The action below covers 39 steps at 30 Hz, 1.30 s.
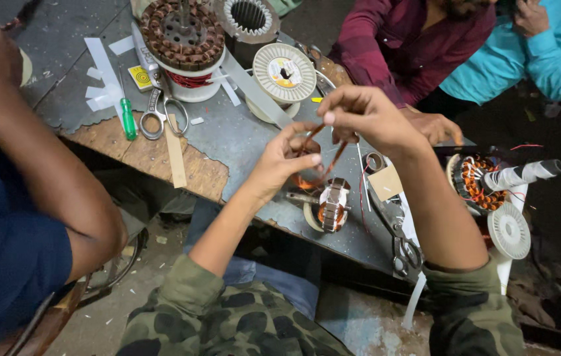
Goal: The person winds copper wire around a motor stator core, using scissors to cut white insulating tape and inserting it between windings. They repeatedly wrap the wire, adjust the core, and trim tape to secure layers.
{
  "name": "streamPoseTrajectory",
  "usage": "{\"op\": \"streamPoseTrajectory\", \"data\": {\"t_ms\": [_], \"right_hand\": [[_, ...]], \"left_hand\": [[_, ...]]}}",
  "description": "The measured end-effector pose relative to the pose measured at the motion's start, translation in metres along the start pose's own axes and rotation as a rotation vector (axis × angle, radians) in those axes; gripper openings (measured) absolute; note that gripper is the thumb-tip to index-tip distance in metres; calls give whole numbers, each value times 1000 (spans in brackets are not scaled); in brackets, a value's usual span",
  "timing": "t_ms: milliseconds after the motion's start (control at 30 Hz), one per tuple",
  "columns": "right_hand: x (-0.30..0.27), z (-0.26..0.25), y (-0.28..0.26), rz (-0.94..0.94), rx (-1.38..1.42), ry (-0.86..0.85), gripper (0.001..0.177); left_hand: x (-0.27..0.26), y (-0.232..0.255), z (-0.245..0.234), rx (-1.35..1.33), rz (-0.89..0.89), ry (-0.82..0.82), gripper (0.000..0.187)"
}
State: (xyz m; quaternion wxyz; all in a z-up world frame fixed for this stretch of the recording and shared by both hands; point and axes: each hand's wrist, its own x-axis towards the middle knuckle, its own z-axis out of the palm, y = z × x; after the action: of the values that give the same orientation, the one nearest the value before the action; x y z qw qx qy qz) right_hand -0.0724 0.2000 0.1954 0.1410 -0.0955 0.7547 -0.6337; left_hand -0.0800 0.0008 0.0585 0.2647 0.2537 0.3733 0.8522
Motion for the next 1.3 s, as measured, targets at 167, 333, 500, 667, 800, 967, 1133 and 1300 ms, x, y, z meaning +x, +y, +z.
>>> {"op": "streamPoseTrajectory", "data": {"t_ms": [167, 333, 500, 667, 800, 967, 1133, 1300], "right_hand": [[-5, -18, -5, -36, 189, 125, 17], [-12, -25, -8, -5, 199, 169, 17], [-21, -31, -13, -27, 186, 222, 18], [-30, -31, -11, -26, 211, 200, 17], [-30, -28, -13, -7, 170, 221, 16], [-32, -21, -10, 30, 122, 214, 16], [-38, -25, -16, 30, 187, 236, 14], [-38, -25, -21, 59, 166, 262, 13]], "left_hand": [[-7, -8, -12, -322, -117, -152, 36], [-6, -19, -13, -489, -62, -112, 11], [-10, -23, -7, -597, 20, -178, 10], [-13, -28, -11, -648, -14, -251, 20], [-10, -25, -14, -605, -41, -168, 30], [-3, -34, -17, -634, -61, -78, 16], [-1, -46, -19, -602, -40, -298, 18], [-3, -48, -20, -652, -83, -290, 23]]}}
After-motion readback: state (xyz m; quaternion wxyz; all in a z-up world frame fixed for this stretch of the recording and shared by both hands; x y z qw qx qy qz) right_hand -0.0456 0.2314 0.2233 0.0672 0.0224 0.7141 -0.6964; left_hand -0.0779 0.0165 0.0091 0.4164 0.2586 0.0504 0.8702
